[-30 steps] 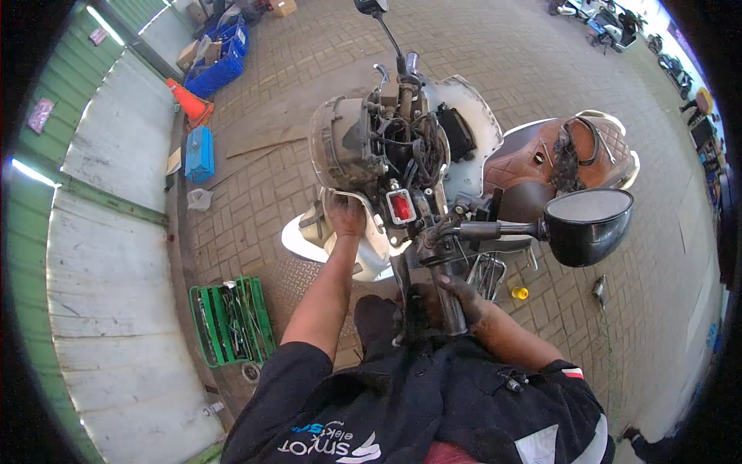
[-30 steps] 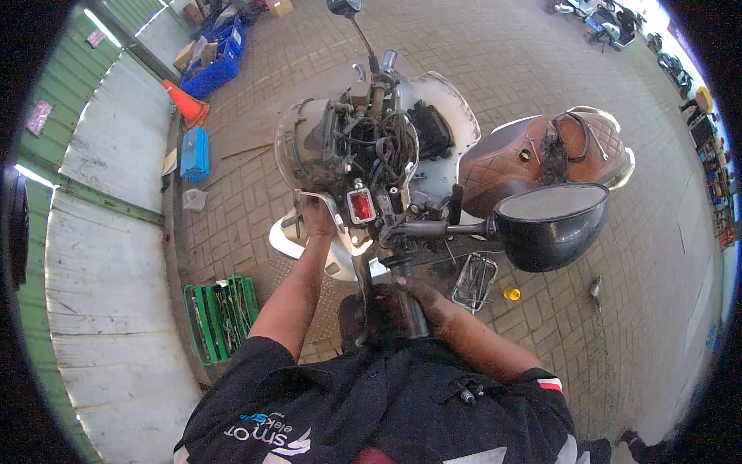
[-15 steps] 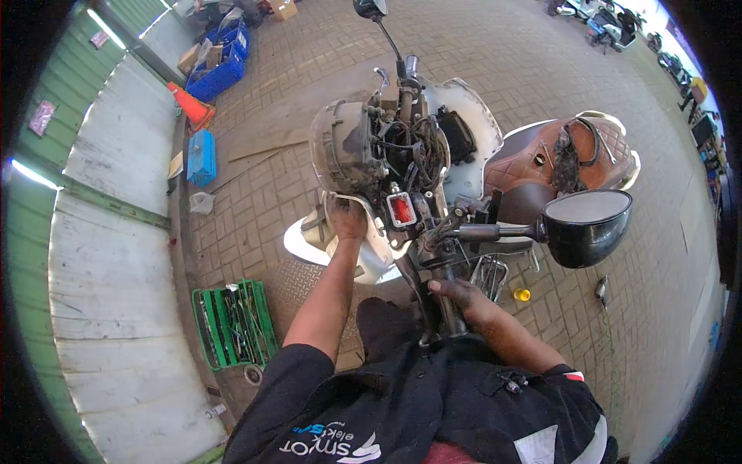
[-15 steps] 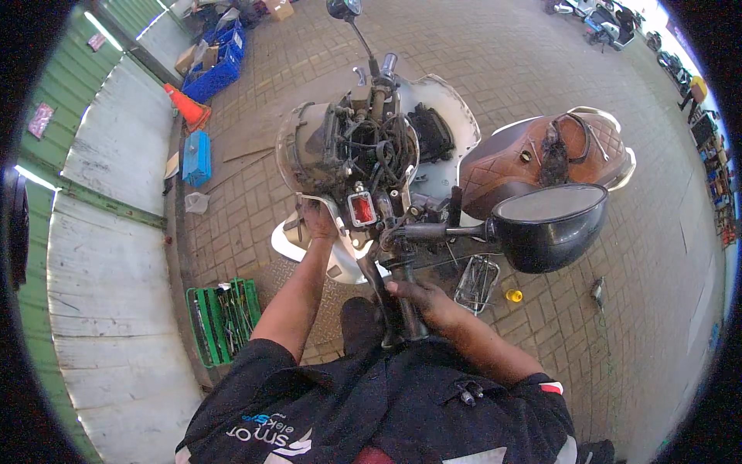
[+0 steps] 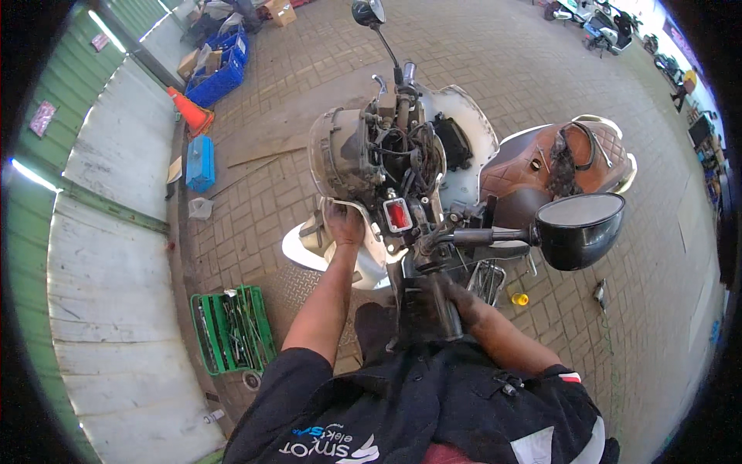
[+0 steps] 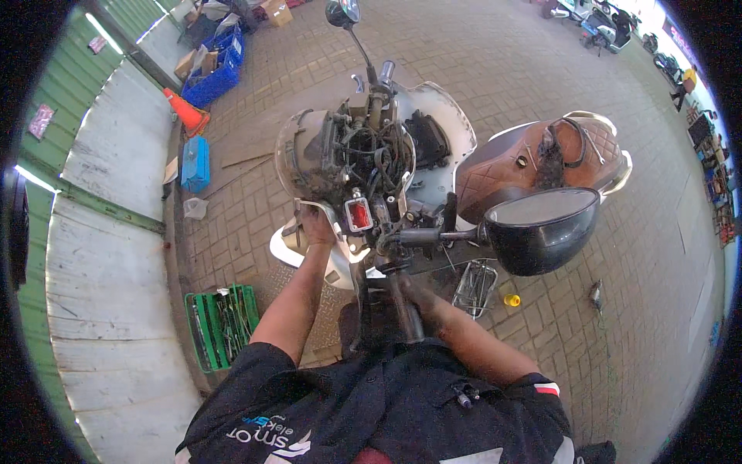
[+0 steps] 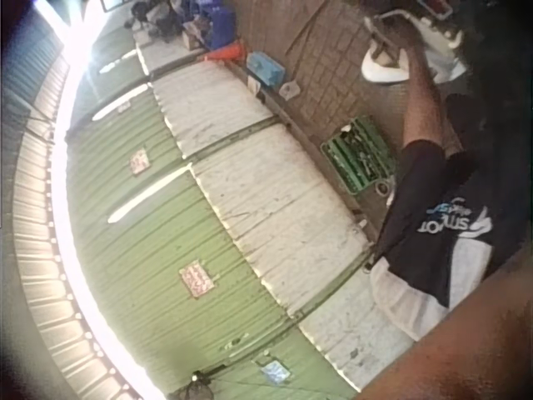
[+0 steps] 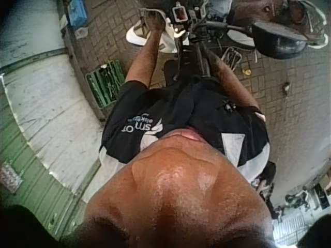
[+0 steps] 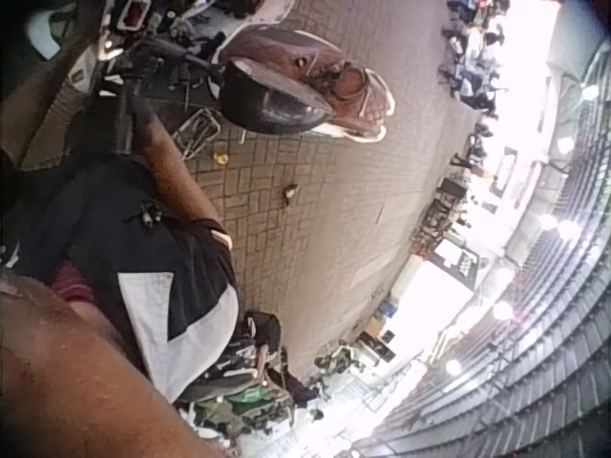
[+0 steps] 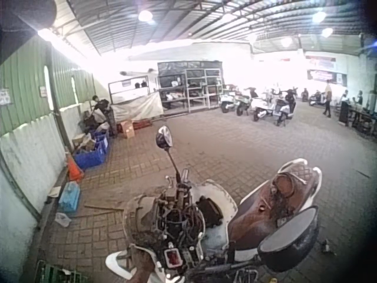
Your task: The person pours fluid from a yellow bottle into a reservoir on the handlebars, secures a small rectangular component, and uses a screwdriver to tighten a screw on the scooter's front assembly.
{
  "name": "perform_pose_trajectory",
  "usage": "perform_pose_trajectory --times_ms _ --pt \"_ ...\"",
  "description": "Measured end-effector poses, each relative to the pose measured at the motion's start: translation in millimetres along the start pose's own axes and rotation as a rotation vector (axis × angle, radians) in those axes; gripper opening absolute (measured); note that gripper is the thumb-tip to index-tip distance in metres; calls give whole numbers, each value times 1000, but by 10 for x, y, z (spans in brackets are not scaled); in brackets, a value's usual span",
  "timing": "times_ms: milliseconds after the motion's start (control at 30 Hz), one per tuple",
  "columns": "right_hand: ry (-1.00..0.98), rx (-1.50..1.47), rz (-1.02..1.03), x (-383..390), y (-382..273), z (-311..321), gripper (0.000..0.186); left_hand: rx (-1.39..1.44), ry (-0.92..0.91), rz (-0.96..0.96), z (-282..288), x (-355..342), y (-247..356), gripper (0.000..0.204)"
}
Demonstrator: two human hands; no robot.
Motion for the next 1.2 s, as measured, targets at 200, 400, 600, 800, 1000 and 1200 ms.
perform_pose_trajectory --times_ms 200,400,600,800,1000,1200 --pt "-432 -420 -76 -103 159 -336 95 9 -53 -64 -190 -33 338 34" --pt "-227 -180 -40 -43 -6 -374 85 -133 -15 -51 -29 -14 187 32" --pt "-120 -145 -74 45 -69 -327 69 -410 34 -34 -94 31 445 31" --pt "-19 -89 -103 130 -124 -347 56 -298 -34 -115 -145 -11 490 40" --pt "156 227 -95 195 -272 -207 51 -140 -32 -71 -24 -4 90 46" --pt "182 252 -49 153 -178 85 61 -555 74 -135 60 -19 39 41"
Point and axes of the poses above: each hand's wrist, its own x-axis away from the middle knuckle, its own z-axis out of the back of the hand, y = z × x, the point moved 10 cm from there along -x, towards the middle knuckle, and after that the axes turned 10 degrees about -y, right-handed, at the moved point
